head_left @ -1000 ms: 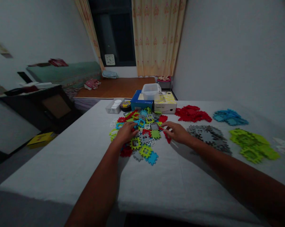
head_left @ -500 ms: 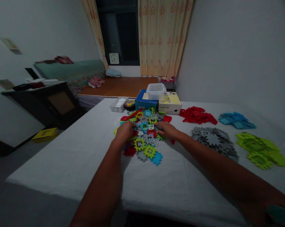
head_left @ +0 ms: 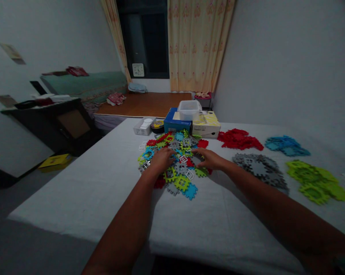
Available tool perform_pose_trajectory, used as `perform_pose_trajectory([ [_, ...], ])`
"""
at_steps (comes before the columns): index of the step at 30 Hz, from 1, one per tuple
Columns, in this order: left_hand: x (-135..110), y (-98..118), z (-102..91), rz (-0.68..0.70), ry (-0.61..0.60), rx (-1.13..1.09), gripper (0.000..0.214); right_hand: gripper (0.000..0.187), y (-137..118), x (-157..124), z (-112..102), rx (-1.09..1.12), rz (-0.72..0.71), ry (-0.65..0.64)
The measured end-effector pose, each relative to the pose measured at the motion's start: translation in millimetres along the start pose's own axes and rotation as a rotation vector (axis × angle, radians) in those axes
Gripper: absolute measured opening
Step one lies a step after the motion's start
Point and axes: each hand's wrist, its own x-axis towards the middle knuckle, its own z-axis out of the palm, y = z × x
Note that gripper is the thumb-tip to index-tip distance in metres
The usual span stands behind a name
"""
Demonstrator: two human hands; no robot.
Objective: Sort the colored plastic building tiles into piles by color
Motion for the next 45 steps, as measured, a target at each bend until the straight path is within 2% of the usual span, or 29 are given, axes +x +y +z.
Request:
perform_pose_trajectory([
  [6, -2.2, 1.5, -0.4, 0.029, -0.006, -0.150, 0.018, 0.071, -2.9, -8.9, 2.5, 0.055, 0.046, 0.102],
  [10, 0.9, 0.2, -0.3, 0.054, 0.032, -0.327, 0.013, 0.050, -1.9, -20.0, 0.2, 0.232, 0.079, 0.123],
  [13, 2.9, 2.4, -1.1, 0.008, 0.050, -0.483, 0.014, 0.034, -2.2, -26.4, 4.1, 0.265, 0.083, 0.150],
  [16, 3.2, 7.5, -4.5, -0.033, 0.083, -0.569, 0.011, 0.025, -6.3, -30.2, 11.3, 0.192, 0.056, 0.283],
  [18, 2.7, 12.7, -7.1, -0.008, 0.106, -0.596, 0.009, 0.027, -11.5, -31.6, 16.0, 0.168, 0.017, 0.392],
  [20, 1.8, 19.1, -9.0, 0.051, 0.121, -0.608, 0.007, 0.031, -17.7, -32.0, 20.2, 0.195, -0.053, 0.444],
  [25, -0.6, 30.8, -9.2, 0.223, 0.114, -0.596, 0.009, 0.036, -26.3, -27.3, 28.5, 0.212, -0.216, 0.453],
  [29, 0.3, 30.7, -6.8, 0.313, 0.113, -0.565, 0.012, 0.028, -25.6, -20.0, 31.9, 0.148, -0.195, 0.449],
  [32, 1.1, 31.1, -5.9, 0.302, 0.186, -0.515, 0.017, 0.019, -29.9, -15.8, 29.6, 0.082, -0.187, 0.425],
  [35, 2.0, 30.2, -5.6, 0.226, 0.368, -0.417, 0.031, 0.017, -34.3, -15.6, 11.1, 0.109, -0.151, 0.527],
  [38, 4.3, 23.0, -3.5, 0.185, 0.470, -0.329, 0.031, 0.017, -19.9, -24.7, -32.7, 0.237, -0.054, 0.689],
  [40, 6.1, 16.2, -0.4, 0.188, 0.453, -0.299, 0.028, 0.020, 8.7, -39.5, -71.6, 0.305, 0.031, 0.761],
  [42, 7.5, 10.8, 3.4, 0.204, 0.404, -0.277, 0.027, 0.024, 51.4, -62.9, -110.5, 0.305, 0.164, 0.836],
  [45, 8.7, 7.4, 9.6, 0.231, 0.353, -0.235, 0.026, 0.026, 124.2, -109.4, -154.8, 0.277, 0.549, 0.944],
])
